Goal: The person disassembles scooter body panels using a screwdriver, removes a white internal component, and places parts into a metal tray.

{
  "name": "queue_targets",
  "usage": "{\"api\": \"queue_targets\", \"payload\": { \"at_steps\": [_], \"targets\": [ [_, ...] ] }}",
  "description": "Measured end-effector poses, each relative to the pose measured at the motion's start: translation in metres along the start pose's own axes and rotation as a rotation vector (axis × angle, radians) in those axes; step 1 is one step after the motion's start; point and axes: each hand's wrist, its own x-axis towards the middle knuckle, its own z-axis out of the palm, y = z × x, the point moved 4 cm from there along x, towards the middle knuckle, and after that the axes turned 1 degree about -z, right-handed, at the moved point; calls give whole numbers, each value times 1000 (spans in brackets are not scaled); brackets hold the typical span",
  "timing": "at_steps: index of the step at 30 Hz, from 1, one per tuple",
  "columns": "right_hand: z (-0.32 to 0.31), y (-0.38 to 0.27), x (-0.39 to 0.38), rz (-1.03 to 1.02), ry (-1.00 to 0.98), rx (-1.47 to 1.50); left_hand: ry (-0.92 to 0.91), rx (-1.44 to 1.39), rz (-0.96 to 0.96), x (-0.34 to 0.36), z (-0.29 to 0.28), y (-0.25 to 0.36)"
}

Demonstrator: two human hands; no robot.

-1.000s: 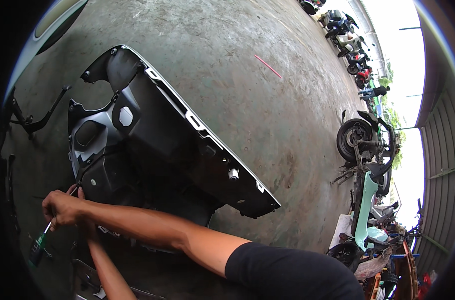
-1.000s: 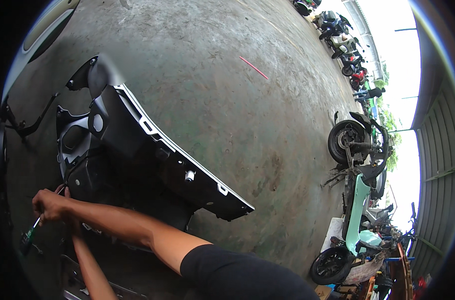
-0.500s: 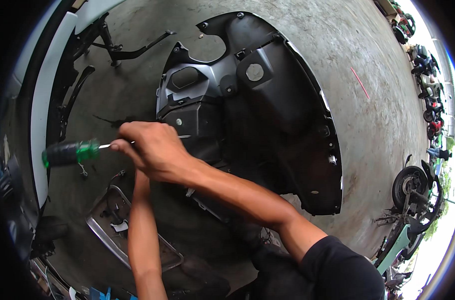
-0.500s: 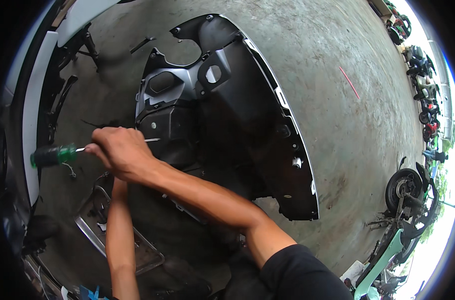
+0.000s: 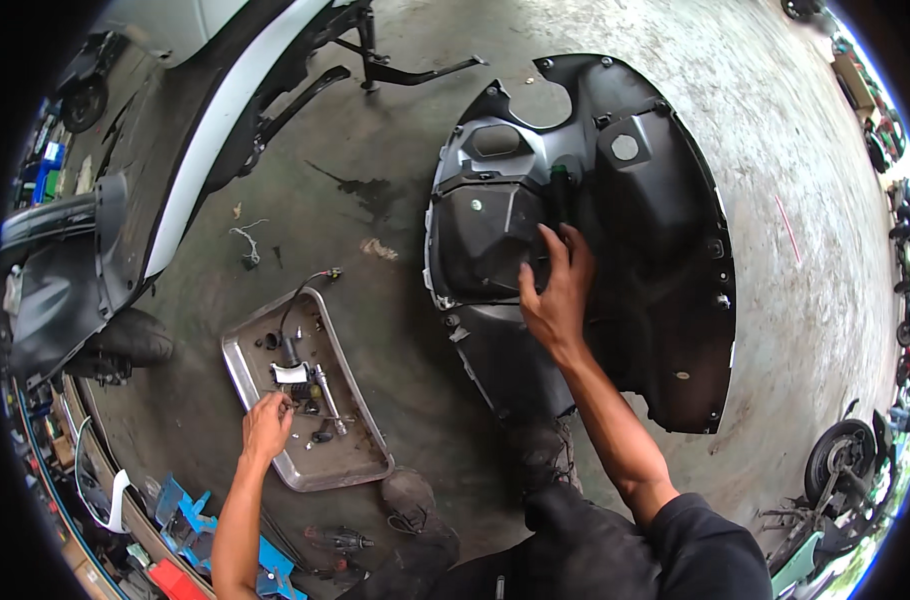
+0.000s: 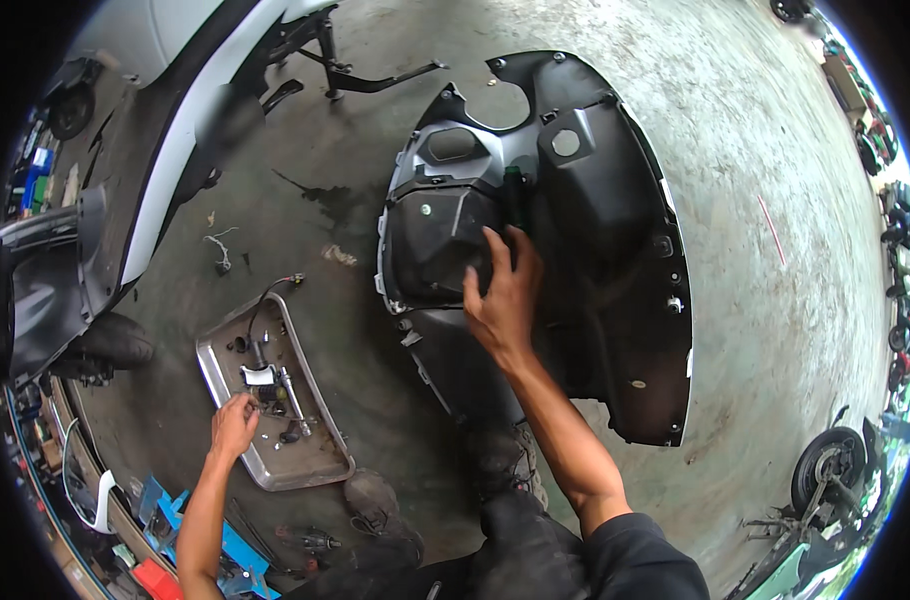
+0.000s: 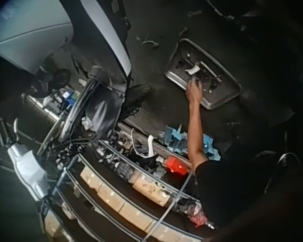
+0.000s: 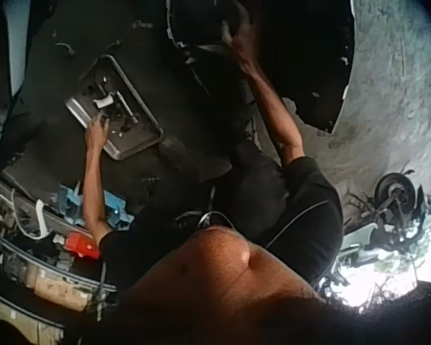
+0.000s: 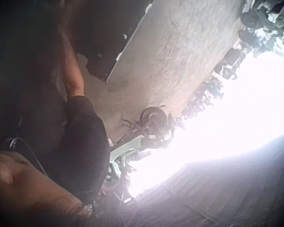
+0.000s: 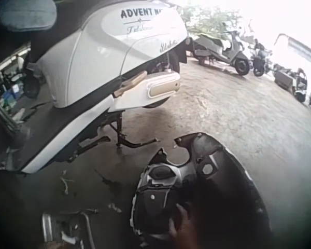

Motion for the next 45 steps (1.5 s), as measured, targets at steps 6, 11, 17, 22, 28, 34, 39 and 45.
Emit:
{"api": "queue_targets", "payload": {
  "at_steps": [6, 11, 17, 22, 28, 34, 39, 45],
  "targets": [
    [79, -13, 114, -126, -138, -75, -27, -63, -13, -36, 52, -30],
    [100, 6, 134, -39, -514, -302, -8, -171, -13, -49, 57, -18],
    [79, 1, 142, 69, -518, -292, -32, -141, -12, -52, 52, -6],
    [79, -3, 137, 59, -475, -251, 94, -236, 15, -52, 44, -3],
    [93, 27, 111, -111, -180, 62, 47, -844, 62, 15, 40, 85],
    [79, 39, 113, 47, -172, 81, -221, -1401, -149, 117, 78, 214],
    [76, 35, 117, 52, -310, 35, -223, -1887, -211, 171, 109, 245],
    [70, 54, 137, 104, -470, -216, -357, -2043, -181, 160, 111, 271]
  ]
}}
